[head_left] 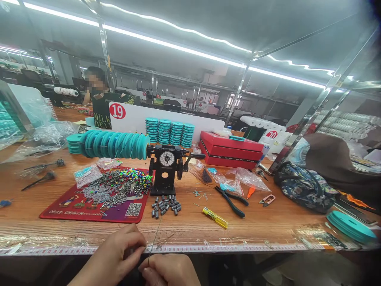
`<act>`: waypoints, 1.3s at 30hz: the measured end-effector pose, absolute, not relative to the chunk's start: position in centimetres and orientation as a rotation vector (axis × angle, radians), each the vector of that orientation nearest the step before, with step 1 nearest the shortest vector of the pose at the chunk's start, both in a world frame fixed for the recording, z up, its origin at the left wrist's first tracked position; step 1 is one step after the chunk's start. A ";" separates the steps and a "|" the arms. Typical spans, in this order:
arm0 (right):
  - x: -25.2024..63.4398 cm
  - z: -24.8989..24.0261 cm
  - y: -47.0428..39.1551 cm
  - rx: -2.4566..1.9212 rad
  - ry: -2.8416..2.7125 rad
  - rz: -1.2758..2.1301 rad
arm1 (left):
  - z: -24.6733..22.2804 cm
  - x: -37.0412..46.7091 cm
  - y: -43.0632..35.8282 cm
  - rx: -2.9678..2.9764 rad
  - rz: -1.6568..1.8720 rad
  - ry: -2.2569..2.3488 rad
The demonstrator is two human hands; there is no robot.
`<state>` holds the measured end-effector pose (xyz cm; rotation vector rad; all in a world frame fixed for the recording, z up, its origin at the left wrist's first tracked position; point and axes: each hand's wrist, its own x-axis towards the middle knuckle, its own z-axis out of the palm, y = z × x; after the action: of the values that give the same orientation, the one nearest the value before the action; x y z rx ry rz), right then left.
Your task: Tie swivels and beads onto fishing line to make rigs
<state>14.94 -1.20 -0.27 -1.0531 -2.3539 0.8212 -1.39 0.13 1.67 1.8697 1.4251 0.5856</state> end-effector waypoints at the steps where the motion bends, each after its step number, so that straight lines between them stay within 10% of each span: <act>1: 14.9 -0.3 -1.4 -1.047 -2.297 0.918 | 1.7 -1.3 -0.1 1.983 0.583 1.421; 9: 14.8 -0.5 -1.7 -1.148 -2.191 1.279 | 2.1 -1.1 0.4 1.865 0.556 1.271; 39: 16.0 -0.9 -2.3 -1.331 -2.349 0.512 | 0.9 -0.2 0.4 1.380 0.513 1.281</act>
<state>15.95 -2.31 -0.93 -1.3311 -2.3485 0.5118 -0.24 0.40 0.87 1.3804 1.2807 0.5133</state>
